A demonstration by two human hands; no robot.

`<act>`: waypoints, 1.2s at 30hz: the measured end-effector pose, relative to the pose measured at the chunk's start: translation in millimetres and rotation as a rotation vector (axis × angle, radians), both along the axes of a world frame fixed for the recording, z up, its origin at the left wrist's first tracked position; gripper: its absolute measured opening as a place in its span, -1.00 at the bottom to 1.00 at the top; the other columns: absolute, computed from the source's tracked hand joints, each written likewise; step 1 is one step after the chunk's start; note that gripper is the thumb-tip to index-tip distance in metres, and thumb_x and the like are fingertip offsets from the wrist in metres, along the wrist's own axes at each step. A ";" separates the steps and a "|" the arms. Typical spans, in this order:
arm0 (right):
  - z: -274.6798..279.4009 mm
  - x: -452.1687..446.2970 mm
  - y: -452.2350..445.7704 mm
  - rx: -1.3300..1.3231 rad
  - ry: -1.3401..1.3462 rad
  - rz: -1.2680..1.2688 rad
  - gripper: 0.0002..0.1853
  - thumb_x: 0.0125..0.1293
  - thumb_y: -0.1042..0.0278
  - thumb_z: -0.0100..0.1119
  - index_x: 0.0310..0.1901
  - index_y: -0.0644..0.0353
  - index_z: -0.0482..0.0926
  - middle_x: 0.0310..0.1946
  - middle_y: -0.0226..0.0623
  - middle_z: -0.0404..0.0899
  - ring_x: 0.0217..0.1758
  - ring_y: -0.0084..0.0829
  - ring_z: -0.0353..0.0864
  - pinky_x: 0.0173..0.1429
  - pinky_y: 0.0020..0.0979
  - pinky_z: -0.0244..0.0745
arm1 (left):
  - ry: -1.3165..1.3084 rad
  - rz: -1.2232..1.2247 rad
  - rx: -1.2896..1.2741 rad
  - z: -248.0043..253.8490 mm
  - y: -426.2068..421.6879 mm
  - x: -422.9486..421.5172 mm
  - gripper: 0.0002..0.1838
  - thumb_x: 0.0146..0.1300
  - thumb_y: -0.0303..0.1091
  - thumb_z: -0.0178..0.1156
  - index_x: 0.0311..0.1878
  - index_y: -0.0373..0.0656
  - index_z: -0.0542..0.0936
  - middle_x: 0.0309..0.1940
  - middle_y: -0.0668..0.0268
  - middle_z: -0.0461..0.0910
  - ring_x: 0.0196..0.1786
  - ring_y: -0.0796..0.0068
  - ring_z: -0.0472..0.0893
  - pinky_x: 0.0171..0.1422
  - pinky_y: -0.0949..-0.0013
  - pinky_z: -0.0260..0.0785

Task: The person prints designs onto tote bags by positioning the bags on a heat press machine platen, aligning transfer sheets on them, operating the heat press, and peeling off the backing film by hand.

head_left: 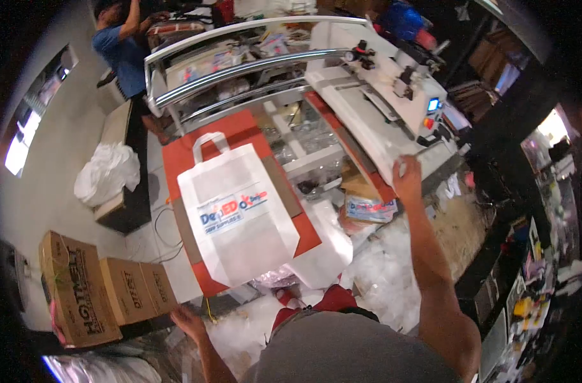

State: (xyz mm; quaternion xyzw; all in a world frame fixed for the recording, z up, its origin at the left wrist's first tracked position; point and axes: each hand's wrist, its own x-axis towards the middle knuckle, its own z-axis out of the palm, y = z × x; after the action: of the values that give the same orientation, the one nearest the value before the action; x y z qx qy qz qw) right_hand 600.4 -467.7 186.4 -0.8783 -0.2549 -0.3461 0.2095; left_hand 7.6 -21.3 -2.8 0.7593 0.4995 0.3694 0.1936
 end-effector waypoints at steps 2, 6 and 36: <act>31.9 40.6 -28.1 -0.086 -0.073 -0.149 -0.58 0.28 0.20 0.27 0.01 0.38 0.51 -0.07 0.14 0.56 0.03 0.13 0.53 0.18 0.05 0.42 | 0.046 0.008 0.040 -20.3 -14.9 -38.9 -0.83 0.41 -0.45 0.08 -0.03 -0.31 0.53 -0.11 0.03 0.51 -0.02 0.02 0.51 0.06 -0.02 0.40; 9.2 139.4 -86.8 -0.341 0.052 -0.259 -0.56 0.28 0.00 0.25 -0.02 0.23 0.58 -0.10 -0.03 0.58 0.03 0.09 0.53 0.06 0.12 0.45 | 0.267 -0.104 -0.505 -127.9 -37.0 -129.2 -0.81 0.36 -0.35 0.13 -0.13 -0.28 0.58 -0.13 -0.04 0.60 -0.04 -0.10 0.59 0.01 -0.06 0.48; 92.0 -37.5 51.2 -0.210 0.621 0.622 -0.61 0.30 0.08 0.33 -0.09 0.27 0.62 -0.12 0.01 0.63 -0.04 0.07 0.61 0.11 -0.10 0.49 | 0.687 -0.397 -0.650 -216.7 -159.1 -56.4 -0.62 0.26 -0.04 0.12 -0.14 -0.14 0.70 -0.13 -0.03 0.70 -0.01 -0.05 0.68 0.13 0.04 0.52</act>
State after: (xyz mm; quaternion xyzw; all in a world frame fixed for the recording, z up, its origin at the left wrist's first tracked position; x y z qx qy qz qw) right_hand 562.9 -416.5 278.4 -0.8386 -0.4656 0.0411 0.2797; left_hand -48.9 -180.4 -219.5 0.8177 0.4695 -0.1196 0.3109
